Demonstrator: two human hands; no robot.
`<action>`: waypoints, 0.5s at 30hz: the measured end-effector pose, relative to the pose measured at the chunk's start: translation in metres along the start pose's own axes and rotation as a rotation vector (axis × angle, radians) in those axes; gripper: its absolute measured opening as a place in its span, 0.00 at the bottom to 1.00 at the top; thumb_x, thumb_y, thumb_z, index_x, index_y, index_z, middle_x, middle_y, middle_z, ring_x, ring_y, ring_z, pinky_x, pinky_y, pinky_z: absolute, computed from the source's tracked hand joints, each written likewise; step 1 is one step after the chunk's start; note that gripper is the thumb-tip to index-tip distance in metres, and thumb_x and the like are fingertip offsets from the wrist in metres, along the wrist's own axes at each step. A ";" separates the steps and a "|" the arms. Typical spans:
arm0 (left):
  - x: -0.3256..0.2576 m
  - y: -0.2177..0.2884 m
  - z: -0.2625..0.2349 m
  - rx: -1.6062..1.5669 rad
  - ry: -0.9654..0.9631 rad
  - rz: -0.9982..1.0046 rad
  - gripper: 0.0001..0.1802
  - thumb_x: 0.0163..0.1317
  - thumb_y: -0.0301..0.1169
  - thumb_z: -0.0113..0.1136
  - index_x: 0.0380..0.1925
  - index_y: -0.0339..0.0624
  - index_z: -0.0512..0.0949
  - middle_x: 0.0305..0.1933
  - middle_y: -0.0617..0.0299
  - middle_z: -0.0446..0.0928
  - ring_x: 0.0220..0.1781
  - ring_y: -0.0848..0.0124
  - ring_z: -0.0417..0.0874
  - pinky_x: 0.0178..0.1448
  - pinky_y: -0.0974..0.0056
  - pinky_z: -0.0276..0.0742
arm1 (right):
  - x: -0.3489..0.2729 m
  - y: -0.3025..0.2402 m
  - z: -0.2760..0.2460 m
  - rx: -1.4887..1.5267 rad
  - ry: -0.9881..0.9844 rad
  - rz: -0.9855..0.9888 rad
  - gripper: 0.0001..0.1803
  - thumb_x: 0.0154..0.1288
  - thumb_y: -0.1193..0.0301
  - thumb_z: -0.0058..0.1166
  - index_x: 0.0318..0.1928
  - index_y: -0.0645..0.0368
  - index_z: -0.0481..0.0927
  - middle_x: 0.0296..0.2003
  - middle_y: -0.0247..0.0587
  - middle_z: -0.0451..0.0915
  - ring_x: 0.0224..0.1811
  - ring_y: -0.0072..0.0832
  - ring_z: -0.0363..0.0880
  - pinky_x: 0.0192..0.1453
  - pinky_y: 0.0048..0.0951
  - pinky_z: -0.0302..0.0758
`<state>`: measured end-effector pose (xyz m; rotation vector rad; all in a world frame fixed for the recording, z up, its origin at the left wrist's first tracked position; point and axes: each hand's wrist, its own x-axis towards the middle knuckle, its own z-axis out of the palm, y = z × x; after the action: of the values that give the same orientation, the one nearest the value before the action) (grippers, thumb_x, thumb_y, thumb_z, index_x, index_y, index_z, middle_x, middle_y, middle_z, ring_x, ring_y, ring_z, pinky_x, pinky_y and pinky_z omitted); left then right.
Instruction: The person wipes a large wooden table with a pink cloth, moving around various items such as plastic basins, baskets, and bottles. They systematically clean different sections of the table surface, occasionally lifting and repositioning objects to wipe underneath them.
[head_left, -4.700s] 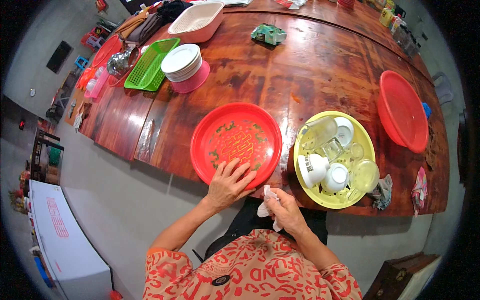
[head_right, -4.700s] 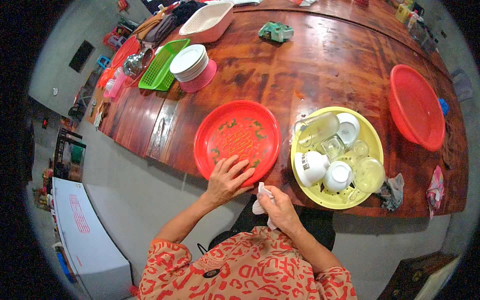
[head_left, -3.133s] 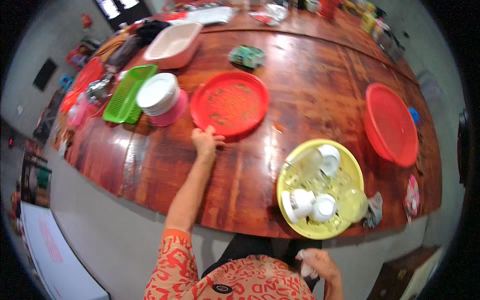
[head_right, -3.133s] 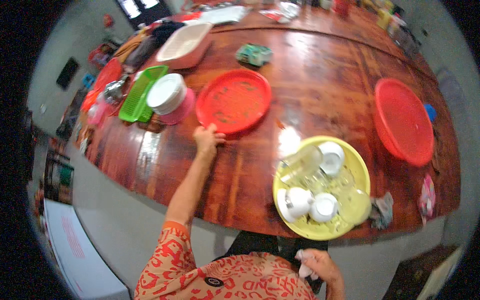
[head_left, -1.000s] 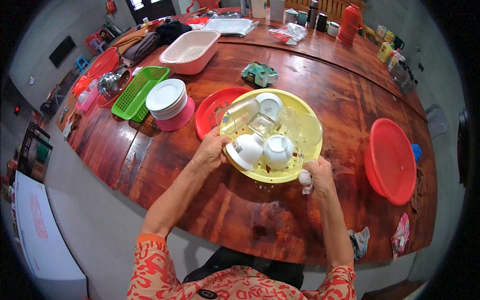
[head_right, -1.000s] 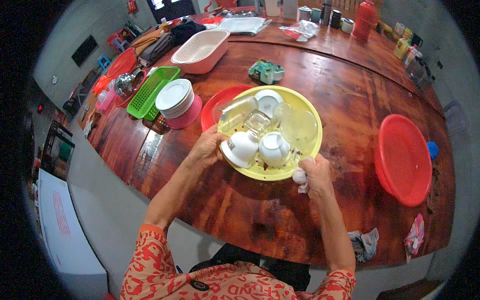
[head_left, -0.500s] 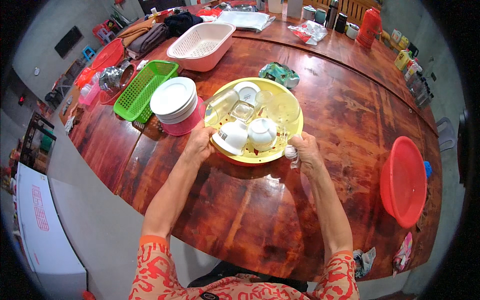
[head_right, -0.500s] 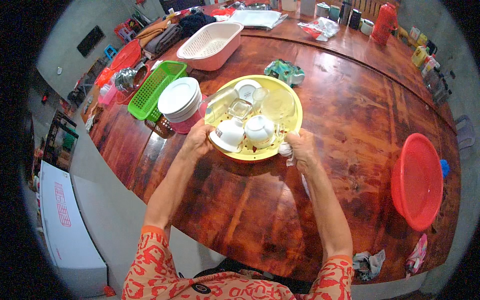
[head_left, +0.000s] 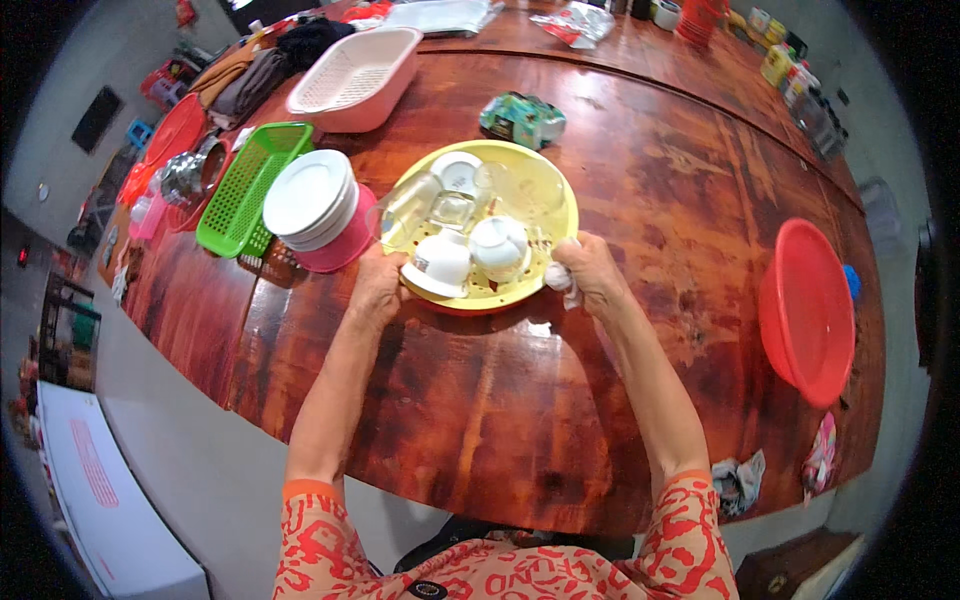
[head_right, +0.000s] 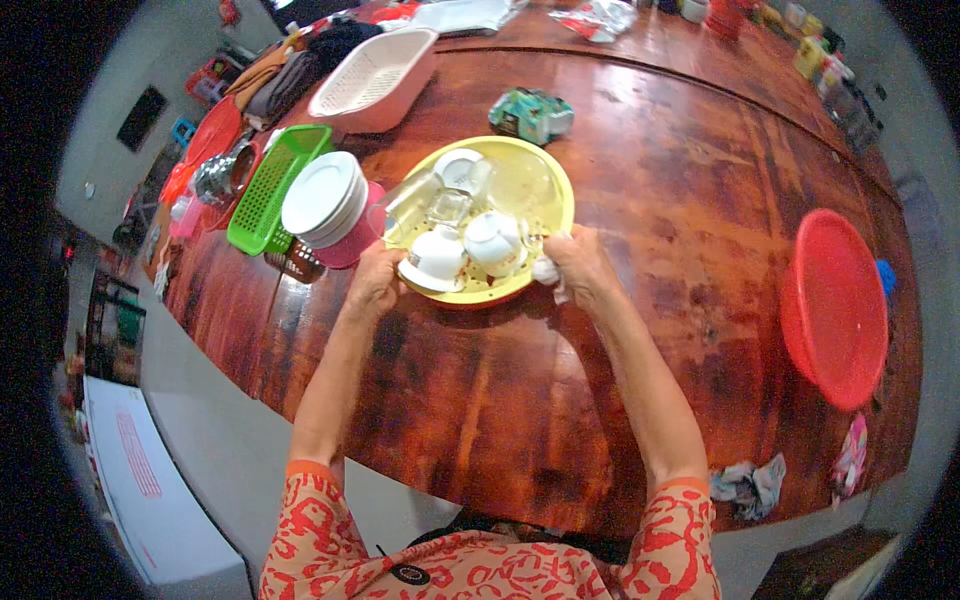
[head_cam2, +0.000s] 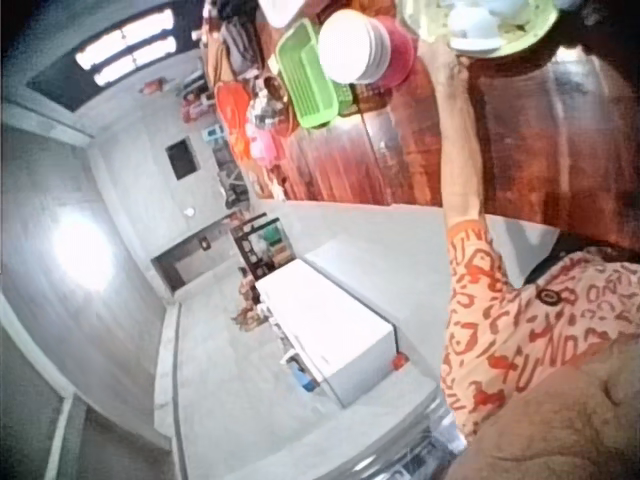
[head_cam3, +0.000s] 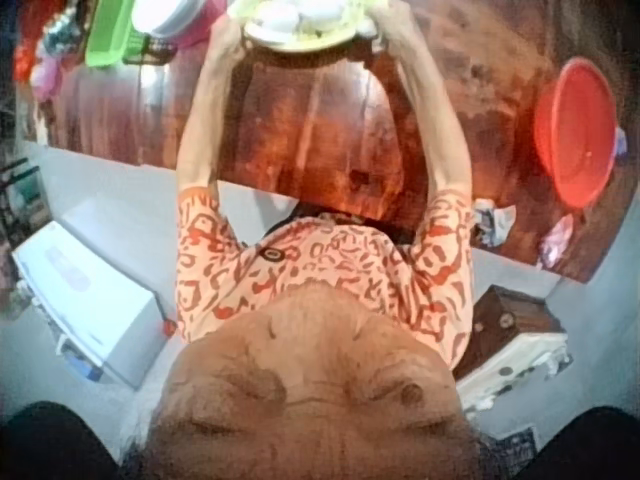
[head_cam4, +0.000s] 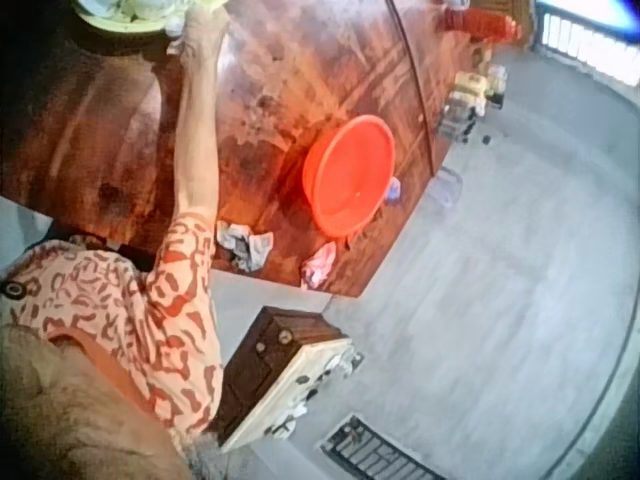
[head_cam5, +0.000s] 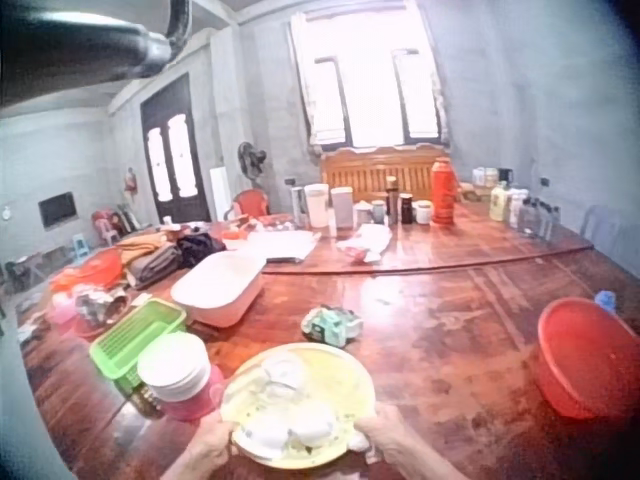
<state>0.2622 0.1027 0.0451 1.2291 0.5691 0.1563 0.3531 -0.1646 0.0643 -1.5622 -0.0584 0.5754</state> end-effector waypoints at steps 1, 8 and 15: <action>-0.008 0.007 0.008 0.072 0.014 0.037 0.16 0.56 0.19 0.55 0.46 0.30 0.77 0.33 0.59 0.83 0.25 0.73 0.83 0.21 0.69 0.78 | 0.000 0.002 0.002 0.074 -0.020 -0.031 0.17 0.58 0.70 0.53 0.44 0.71 0.77 0.23 0.41 0.79 0.10 0.21 0.70 0.06 0.23 0.68; 0.027 -0.011 -0.026 0.282 0.013 0.066 0.09 0.51 0.21 0.51 0.31 0.35 0.80 0.27 0.58 0.80 0.22 0.73 0.79 0.19 0.68 0.69 | 0.001 0.023 0.007 -0.167 0.378 -0.243 0.21 0.63 0.68 0.52 0.51 0.70 0.68 0.31 0.49 0.79 0.19 0.28 0.78 0.15 0.27 0.75; -0.061 -0.007 -0.028 0.387 0.281 0.529 0.23 0.68 0.29 0.54 0.62 0.39 0.65 0.51 0.57 0.74 0.41 0.73 0.79 0.25 0.70 0.78 | -0.080 0.012 -0.029 0.048 0.265 -0.163 0.19 0.67 0.65 0.46 0.50 0.68 0.65 0.25 0.45 0.77 0.19 0.30 0.75 0.22 0.33 0.74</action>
<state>0.1953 0.0983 0.0524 1.7347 0.5169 0.6990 0.2910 -0.2229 0.0780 -1.5575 0.0282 0.2376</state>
